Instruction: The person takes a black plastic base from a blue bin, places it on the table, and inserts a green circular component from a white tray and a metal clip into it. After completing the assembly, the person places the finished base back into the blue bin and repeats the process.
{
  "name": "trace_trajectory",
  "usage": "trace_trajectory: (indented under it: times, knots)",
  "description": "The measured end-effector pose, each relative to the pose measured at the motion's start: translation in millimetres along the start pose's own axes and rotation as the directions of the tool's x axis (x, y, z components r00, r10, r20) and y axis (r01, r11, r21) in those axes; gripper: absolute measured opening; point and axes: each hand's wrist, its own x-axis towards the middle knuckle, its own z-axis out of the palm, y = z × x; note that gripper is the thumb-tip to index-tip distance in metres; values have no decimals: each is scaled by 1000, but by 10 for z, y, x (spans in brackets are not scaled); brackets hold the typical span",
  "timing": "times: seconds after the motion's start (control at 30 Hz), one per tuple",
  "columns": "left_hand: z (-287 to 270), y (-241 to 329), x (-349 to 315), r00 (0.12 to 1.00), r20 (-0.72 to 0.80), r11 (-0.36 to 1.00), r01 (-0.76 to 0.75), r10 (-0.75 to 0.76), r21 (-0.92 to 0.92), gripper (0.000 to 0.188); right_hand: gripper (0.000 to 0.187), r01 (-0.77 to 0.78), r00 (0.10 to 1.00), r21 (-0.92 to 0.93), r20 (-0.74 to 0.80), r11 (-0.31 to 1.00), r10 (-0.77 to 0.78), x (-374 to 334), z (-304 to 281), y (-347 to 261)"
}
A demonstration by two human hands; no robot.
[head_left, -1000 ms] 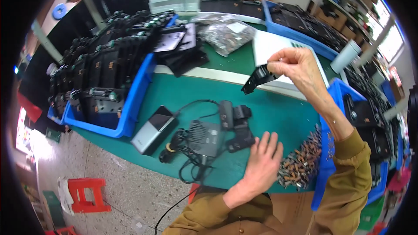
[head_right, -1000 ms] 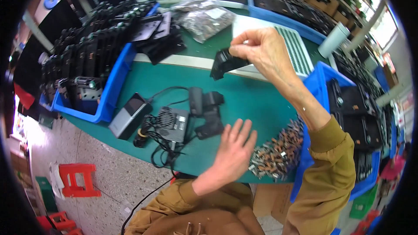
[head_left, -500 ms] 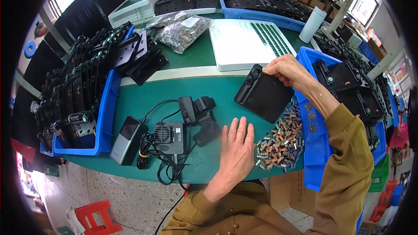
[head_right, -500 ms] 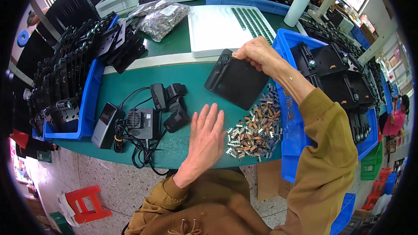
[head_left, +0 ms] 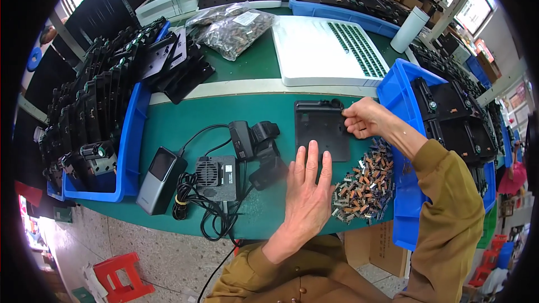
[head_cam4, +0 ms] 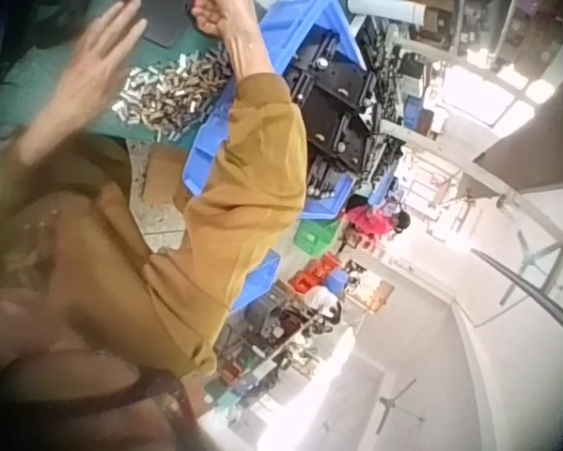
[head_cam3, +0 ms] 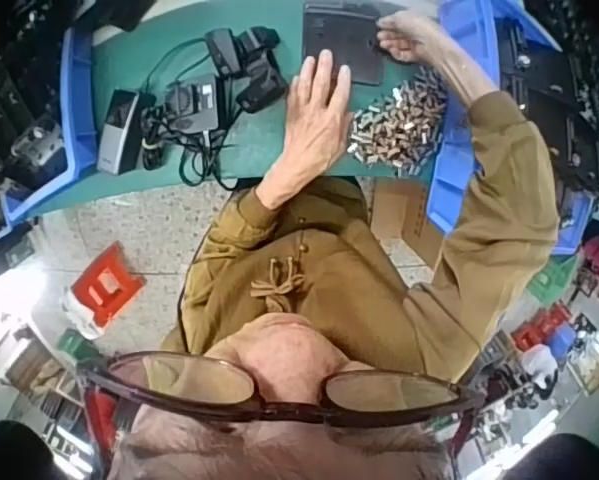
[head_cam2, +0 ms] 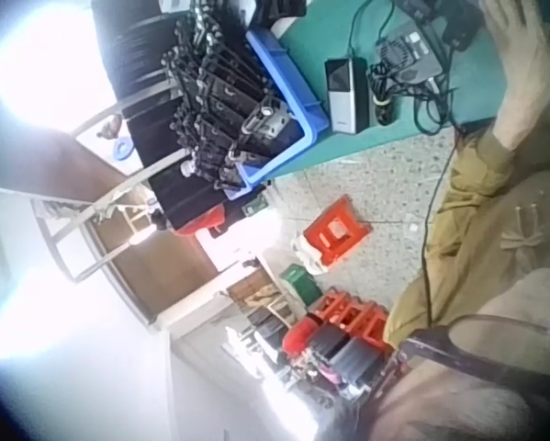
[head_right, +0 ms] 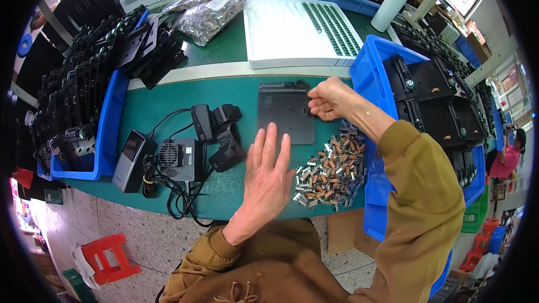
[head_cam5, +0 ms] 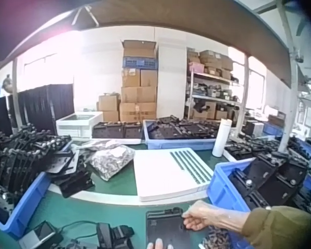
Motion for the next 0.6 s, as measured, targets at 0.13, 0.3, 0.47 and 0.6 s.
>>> trace_trajectory:
  times: [0.13, 0.3, 0.47, 0.6]
  knots:
    - [17, -1, -8, 998, 60, 998, 23, -26, 57, 65, 19, 122, 992, -192, 16, 974, -122, -123, 127, -13]
    - [37, -34, -37, 993, 102, 992, 39, -51, 116, 58, 17, 337, 936, -527, 98, 781, -337, -184, 101, -252]
    - [45, 28, 0, 995, 102, 994, -6, -6, 111, 54, 17, 418, 502, -849, -81, 324, -861, 405, -432, -835]
    - [-52, 17, -4, 994, 109, 994, 19, -31, 108, 51, 20, 357, 422, -858, -203, 368, -883, 871, -406, -1043]
